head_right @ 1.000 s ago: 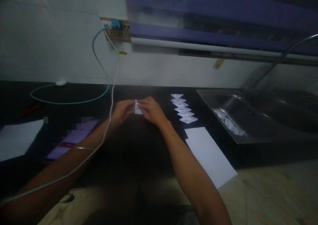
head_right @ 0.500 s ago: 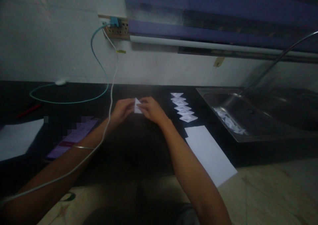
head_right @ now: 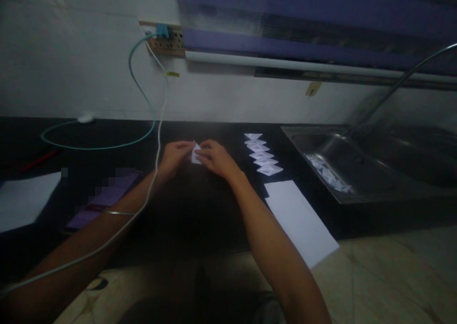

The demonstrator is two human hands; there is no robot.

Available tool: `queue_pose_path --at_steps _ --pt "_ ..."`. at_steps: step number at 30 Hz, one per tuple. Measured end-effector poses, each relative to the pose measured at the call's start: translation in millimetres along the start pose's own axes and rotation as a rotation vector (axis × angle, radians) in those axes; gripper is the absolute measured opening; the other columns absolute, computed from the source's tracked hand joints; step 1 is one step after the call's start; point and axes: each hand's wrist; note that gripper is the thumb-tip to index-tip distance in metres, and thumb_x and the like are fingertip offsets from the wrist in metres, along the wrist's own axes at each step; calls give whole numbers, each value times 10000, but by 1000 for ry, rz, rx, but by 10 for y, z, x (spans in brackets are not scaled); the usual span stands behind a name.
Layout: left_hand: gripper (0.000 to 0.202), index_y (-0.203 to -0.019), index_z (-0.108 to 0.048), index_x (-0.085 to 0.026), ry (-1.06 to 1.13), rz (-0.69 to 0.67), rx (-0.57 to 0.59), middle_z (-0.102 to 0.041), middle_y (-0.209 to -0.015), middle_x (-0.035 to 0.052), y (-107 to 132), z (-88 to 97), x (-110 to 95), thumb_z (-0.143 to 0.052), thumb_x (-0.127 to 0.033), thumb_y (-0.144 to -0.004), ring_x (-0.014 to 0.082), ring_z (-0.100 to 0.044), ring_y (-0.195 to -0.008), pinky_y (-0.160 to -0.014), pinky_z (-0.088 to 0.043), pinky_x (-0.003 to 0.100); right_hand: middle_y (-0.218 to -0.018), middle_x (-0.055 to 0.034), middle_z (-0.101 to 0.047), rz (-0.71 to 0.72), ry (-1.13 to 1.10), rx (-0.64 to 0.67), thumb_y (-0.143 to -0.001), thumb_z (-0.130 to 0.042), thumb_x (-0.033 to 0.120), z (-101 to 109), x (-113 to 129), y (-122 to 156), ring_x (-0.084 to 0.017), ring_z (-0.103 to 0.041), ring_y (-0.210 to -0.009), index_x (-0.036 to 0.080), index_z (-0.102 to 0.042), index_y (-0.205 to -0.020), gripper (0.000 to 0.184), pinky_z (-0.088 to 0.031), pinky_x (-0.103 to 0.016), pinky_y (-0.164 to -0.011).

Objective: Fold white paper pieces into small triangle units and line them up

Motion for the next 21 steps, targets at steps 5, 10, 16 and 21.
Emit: queue_pose_path --at_steps 5,10,16,21 --pt "332 -820 -766 -119 -115 -104 -4 -746 -771 67 -18 14 10 -843 -401 -663 153 -666 -684 -644 -539 259 -1052 -79 -705 -284 -309 -151 -879 -675 419 -25 59 -49 -192 -653 -949 209 -724 -1132 332 -527 -325 -802" --pt "245 -787 -765 -130 -279 -219 47 -757 -771 78 -51 1 22 -795 -362 -715 174 -679 -710 -674 -538 276 -767 -40 -706 -518 -576 -78 -788 -722 504 -95 -31 -52 -151 -618 -683 152 -732 -917 375 -464 -264 -623" --pt "296 -834 -745 -136 -401 -293 129 -741 -798 62 -44 -16 35 -713 -430 -809 154 -648 -706 -648 -491 251 -679 -36 -692 -582 -628 -155 -701 -789 494 -82 -63 -44 -132 -569 -589 129 -737 -767 374 -402 -255 -557" --pt "427 -742 -673 -136 -562 -262 334 -623 -643 10 32 -47 -2 -529 -494 -926 124 -548 -592 -559 -399 231 -717 -49 -714 -602 -657 -266 -664 -811 504 -34 -72 -58 -156 -598 -637 139 -752 -776 387 -435 -275 -587"
Point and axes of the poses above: each hand's wrist, its own y-axis away from the middle knuckle, its own z-axis out of the back of the hand, x = y × z
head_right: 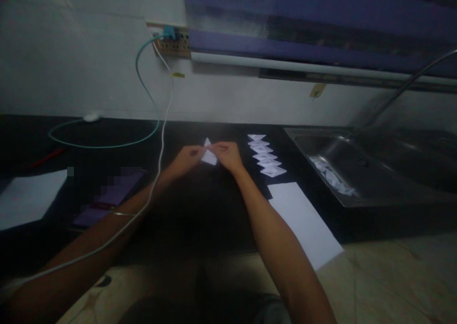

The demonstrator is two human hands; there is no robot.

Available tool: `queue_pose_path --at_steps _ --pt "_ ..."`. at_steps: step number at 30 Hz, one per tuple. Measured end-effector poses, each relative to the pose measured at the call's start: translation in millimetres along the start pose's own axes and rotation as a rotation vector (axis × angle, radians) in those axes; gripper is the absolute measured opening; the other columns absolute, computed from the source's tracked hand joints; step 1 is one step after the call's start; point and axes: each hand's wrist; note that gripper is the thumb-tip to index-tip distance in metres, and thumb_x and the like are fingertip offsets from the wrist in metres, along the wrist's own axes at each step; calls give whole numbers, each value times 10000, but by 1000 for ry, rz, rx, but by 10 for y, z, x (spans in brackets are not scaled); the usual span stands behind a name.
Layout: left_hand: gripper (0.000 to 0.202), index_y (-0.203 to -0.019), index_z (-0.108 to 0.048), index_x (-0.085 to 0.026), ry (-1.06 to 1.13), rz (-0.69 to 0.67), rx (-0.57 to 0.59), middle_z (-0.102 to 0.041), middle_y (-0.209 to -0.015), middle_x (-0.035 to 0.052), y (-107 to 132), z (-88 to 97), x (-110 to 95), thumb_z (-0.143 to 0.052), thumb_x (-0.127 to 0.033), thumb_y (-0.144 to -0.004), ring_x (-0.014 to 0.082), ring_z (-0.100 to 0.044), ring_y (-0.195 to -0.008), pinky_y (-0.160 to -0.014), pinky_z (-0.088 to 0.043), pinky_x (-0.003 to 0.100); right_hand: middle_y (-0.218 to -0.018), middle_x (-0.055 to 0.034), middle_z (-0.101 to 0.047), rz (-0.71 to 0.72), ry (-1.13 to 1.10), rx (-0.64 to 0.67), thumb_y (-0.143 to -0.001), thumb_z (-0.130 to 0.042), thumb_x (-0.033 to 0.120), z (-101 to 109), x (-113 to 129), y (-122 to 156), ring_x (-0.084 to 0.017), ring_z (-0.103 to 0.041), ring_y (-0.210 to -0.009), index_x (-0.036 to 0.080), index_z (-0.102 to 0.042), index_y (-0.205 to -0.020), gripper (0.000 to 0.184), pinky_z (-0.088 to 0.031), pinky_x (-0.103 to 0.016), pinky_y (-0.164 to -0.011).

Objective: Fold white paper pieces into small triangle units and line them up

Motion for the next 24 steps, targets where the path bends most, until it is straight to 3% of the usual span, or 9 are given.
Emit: queue_pose_path --at_steps 4,7,8,10,13,15,18,20,24 --pt "422 -758 -643 -141 -109 -57 46 -622 -677 16 5 13 -6 -443 -455 -956 133 -536 -614 -583 -401 244 -692 -33 -700 -60 -29 39 -660 -814 515 -8 -53 -10 -145 -594 -626 148 -730 -773 393 -436 -269 -595" --pt "435 -782 -641 -152 -298 -22 49 -659 -739 48 37 35 -65 -380 -439 -978 170 -589 -683 -693 -465 300 -726 -28 -708 -106 -80 107 -656 -828 494 -16 -90 -6 -137 -606 -643 153 -712 -805 390 -439 -258 -609" --pt "445 -815 -653 -157 -396 6 55 -681 -788 68 61 41 -111 -358 -441 -987 197 -618 -737 -762 -486 350 -736 -29 -709 -112 -94 118 -654 -832 487 -15 -97 -5 -136 -608 -649 153 -707 -809 389 -440 -256 -614" --pt "464 -920 -684 -170 -679 74 29 -711 -953 126 128 49 -233 -344 -477 -989 301 -642 -940 -929 -446 547 -741 -28 -705 -106 -98 116 -654 -832 480 -8 -107 -4 -133 -604 -655 154 -698 -805 384 -441 -256 -620" --pt "616 -1173 -677 -178 -873 258 -114 -591 -1336 234 233 85 -414 -394 -662 -918 487 -441 -1303 -1012 -287 750 -725 -21 -691 -87 -73 89 -661 -820 481 7 -118 -9 -132 -588 -648 157 -694 -800 374 -436 -258 -618" --pt "713 -1295 -640 -195 -863 368 -126 -438 -1515 235 273 152 -467 -403 -721 -877 542 -246 -1427 -1007 -261 789 -719 -17 -684 -86 -58 78 -667 -810 488 11 -127 -13 -133 -583 -643 160 -692 -800 373 -431 -260 -614" --pt "818 -1362 -615 -178 -837 522 -93 -304 -1607 226 279 314 -406 -464 -761 -809 609 -97 -1446 -955 -274 832 -713 -13 -677 -89 -46 63 -666 -806 490 10 -140 -17 -134 -577 -640 166 -690 -801 370 -428 -264 -615" --pt "839 -1360 -621 -175 -850 532 -76 -334 -1590 234 262 424 -310 -485 -769 -784 614 -88 -1447 -956 -268 841 -711 -13 -675 -88 -39 59 -666 -806 484 8 -146 -17 -134 -573 -643 167 -693 -806 364 -426 -266 -618" --pt "843 -1350 -627 -124 -937 551 68 -394 -1536 291 226 542 -176 -485 -743 -794 596 -225 -1428 -1026 -229 811 -706 -11 -664 -76 -28 73 -680 -802 467 11 -147 -17 -129 -563 -640 166 -693 -792 339 -413 -265 -616"
Point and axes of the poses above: each hand's wrist, its own y-axis away from the middle knuckle, its own z-axis out of the back of the hand, x = y × z
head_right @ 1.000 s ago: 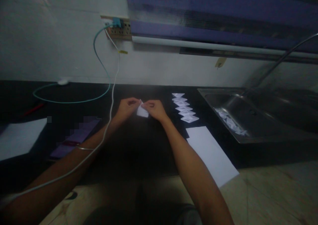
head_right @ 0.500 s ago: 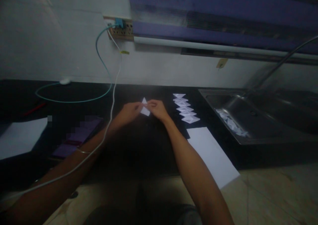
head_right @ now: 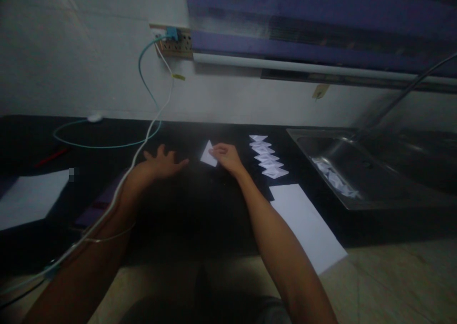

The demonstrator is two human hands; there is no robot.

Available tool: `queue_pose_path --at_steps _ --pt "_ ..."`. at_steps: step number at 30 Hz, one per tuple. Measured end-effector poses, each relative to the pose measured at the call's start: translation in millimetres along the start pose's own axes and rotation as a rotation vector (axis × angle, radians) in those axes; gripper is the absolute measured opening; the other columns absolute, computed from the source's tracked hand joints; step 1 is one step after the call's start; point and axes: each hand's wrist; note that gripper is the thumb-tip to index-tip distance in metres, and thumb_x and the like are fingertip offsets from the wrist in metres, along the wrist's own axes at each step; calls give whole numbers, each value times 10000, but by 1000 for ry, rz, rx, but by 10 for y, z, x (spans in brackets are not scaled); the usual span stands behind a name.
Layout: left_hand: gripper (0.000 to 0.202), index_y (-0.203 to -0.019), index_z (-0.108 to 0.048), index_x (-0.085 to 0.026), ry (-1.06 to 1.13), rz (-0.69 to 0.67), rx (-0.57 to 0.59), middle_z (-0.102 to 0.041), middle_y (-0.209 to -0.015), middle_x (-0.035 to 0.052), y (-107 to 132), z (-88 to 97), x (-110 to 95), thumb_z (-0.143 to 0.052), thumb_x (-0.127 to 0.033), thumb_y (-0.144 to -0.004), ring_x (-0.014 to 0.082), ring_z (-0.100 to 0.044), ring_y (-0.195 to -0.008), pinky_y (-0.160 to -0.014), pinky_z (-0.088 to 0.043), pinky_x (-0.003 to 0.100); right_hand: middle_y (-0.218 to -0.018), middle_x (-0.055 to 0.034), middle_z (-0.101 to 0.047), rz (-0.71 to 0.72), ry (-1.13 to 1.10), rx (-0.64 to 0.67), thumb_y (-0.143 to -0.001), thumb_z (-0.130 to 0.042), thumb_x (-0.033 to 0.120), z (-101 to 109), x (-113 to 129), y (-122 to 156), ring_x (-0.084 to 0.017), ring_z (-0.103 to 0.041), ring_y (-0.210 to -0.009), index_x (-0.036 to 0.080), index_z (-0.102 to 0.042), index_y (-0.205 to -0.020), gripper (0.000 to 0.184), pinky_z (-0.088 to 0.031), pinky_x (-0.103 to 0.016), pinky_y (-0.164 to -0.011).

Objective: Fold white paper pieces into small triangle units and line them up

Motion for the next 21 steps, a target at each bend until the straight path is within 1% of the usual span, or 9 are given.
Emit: queue_pose_path --at_steps 3,6,8,10,11,13,15,18,21 --pt "833 -1347 -629 -98 -60 43 67 -363 -1545 313 5 17 -15 -492 -716 -806 604 -299 -1391 -1034 -255 790 -698 -9 -654 14 -1 19 -695 -799 454 4 4 0 -122 -555 -632 159 -691 -781 326 -398 -259 -607" --pt "784 -1328 -642 -107 -49 77 59 -374 -1542 303 79 71 -86 -529 -683 -808 604 -313 -1381 -1020 -283 782 -692 -8 -655 15 0 20 -695 -801 449 0 15 4 -118 -548 -621 153 -693 -779 326 -395 -258 -600" --pt "732 -1291 -662 -129 -2 70 -17 -406 -1528 286 152 112 -159 -528 -674 -821 603 -307 -1379 -992 -309 780 -675 -2 -652 12 0 13 -687 -805 452 -5 24 9 -115 -544 -608 154 -697 -777 329 -394 -257 -593" --pt "704 -1270 -662 -146 73 22 -180 -412 -1530 260 220 133 -253 -440 -684 -874 580 -282 -1398 -989 -331 751 -678 -5 -667 8 -2 17 -674 -813 454 -12 30 17 -120 -558 -612 157 -713 -789 334 -408 -260 -599" --pt "683 -1268 -651 -151 117 -45 -253 -462 -1487 256 244 130 -305 -398 -670 -904 542 -332 -1383 -994 -360 709 -694 -12 -684 4 -2 26 -668 -818 454 -15 32 21 -127 -575 -624 158 -725 -802 338 -422 -265 -610" --pt "652 -1211 -653 -130 217 -150 -332 -589 -1313 260 261 90 -404 -363 -646 -937 458 -502 -1251 -970 -430 591 -748 -34 -724 -2 -9 58 -654 -831 449 -18 32 28 -144 -616 -661 161 -750 -826 346 -457 -281 -647" --pt "609 -1085 -671 -135 339 -214 -322 -656 -1131 229 234 8 -478 -366 -642 -946 373 -625 -1037 -883 -476 481 -788 -50 -751 -10 -17 89 -637 -845 442 -19 33 33 -156 -645 -686 163 -768 -829 347 -482 -297 -679" --pt "513 -859 -639 -181 487 -338 -232 -660 -814 119 141 -149 -521 -355 -592 -976 240 -624 -725 -703 -456 348 -788 -56 -763 -24 -30 95 -614 -856 441 -17 42 33 -164 -660 -689 169 -780 -805 342 -497 -306 -685" --pt "414 -761 -589 -203 671 -480 -187 -609 -688 41 35 -275 -502 -409 -501 -985 178 -560 -626 -595 -388 273 -776 -51 -762 -22 -50 90 -600 -859 442 -17 56 29 -167 -666 -693 170 -779 -781 336 -502 -303 -683"
Point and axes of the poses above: each hand's wrist, its own y-axis away from the middle knuckle, its own z-axis out of the back of the hand, x = y × z
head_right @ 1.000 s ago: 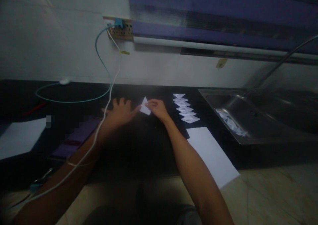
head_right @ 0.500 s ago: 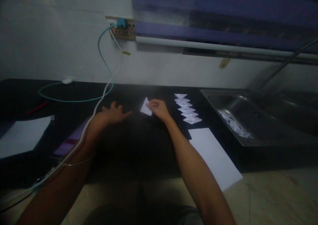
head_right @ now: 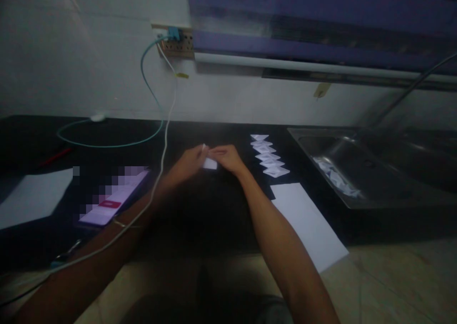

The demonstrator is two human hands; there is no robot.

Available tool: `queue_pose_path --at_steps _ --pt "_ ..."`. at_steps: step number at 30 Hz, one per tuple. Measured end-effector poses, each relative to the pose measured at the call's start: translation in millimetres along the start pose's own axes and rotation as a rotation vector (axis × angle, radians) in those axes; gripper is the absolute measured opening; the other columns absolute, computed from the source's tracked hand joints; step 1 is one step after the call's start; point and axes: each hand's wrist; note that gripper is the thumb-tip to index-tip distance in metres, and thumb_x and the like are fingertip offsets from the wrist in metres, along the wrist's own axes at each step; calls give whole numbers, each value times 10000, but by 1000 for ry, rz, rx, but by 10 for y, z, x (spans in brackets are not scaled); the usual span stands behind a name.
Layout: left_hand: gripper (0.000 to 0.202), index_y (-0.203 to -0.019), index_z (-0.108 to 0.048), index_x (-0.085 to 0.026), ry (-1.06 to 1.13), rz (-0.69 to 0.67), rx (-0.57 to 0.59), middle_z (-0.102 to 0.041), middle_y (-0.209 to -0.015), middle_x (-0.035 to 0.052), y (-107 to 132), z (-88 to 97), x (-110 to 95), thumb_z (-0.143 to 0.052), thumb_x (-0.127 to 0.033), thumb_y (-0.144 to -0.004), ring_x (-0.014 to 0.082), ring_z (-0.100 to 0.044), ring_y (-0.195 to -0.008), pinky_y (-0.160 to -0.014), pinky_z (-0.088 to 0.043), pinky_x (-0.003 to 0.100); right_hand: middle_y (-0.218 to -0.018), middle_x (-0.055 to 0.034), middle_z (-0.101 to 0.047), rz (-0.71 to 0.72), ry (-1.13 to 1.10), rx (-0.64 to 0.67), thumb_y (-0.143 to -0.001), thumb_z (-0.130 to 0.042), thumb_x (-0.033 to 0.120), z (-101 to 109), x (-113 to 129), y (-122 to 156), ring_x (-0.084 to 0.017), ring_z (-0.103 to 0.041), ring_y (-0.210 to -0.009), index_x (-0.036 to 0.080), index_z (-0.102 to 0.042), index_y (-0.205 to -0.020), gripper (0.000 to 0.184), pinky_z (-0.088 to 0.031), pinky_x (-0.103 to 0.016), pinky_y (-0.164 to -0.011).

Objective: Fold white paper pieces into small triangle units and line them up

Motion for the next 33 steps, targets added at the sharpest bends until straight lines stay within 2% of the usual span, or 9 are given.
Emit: queue_pose_path --at_steps 5,10,16,20,23,25,27,30,33 --pt "530 -721 -614 -188 301 74 85 -564 -579 4 -48 -21 131 -423 -630 -943 147 -507 -511 -491 -352 251 -782 -40 -758 -16 -19 80 -609 -860 415 -14 12 2 -156 -667 -710 168 -770 -791 319 -497 -284 -689" --pt "608 -546 -538 -189 264 113 45 -492 -473 3 -69 -14 181 -430 -645 -934 130 -444 -438 -439 -285 256 -743 -22 -736 -29 0 122 -608 -860 396 -12 23 5 -136 -632 -668 171 -764 -799 311 -473 -267 -649" --pt "612 -511 -511 -191 281 138 -29 -476 -476 7 -98 10 217 -451 -629 -934 122 -414 -444 -448 -266 265 -745 -15 -728 -26 32 146 -661 -826 419 18 49 26 -124 -605 -658 178 -779 -859 315 -448 -256 -626" --pt "601 -597 -534 -197 417 175 -14 -487 -508 5 -97 3 210 -432 -694 -918 121 -442 -447 -438 -309 252 -772 -26 -742 -35 1 98 -663 -837 431 25 33 35 -130 -614 -662 189 -784 -870 323 -460 -271 -651" --pt "566 -810 -594 -213 592 211 29 -549 -613 11 -94 -15 217 -384 -726 -920 122 -495 -478 -421 -330 228 -817 -33 -751 -27 -52 70 -667 -844 440 36 -13 21 -141 -634 -714 193 -785 -901 346 -478 -280 -690" --pt "537 -963 -612 -235 613 165 54 -591 -706 17 -97 -23 230 -374 -714 -931 125 -528 -525 -422 -337 215 -841 -35 -753 -29 -82 53 -678 -835 458 40 -47 6 -147 -642 -741 190 -782 -934 375 -490 -289 -717" --pt "515 -1028 -627 -235 534 74 55 -621 -782 27 -105 -23 244 -385 -681 -946 133 -559 -593 -463 -379 218 -850 -35 -750 -43 -109 42 -682 -832 464 34 -68 -6 -146 -644 -746 181 -776 -939 387 -497 -294 -736" --pt "484 -1016 -663 -202 363 -53 2 -659 -864 43 -120 -2 254 -391 -601 -978 160 -606 -743 -622 -462 244 -816 -22 -740 -75 -147 14 -647 -857 437 2 -58 -12 -134 -636 -709 176 -753 -942 408 -497 -284 -721" --pt "430 -996 -681 -183 232 -143 -66 -681 -949 54 -122 33 247 -396 -504 -1005 174 -623 -881 -771 -468 264 -743 -1 -719 -89 -151 -22 -618 -869 430 -38 -11 -7 -137 -629 -666 187 -716 -969 454 -504 -288 -694"
Point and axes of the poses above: each hand's wrist, its own y-axis away from the middle knuckle, its own z-axis out of the back of the hand, x = y × z
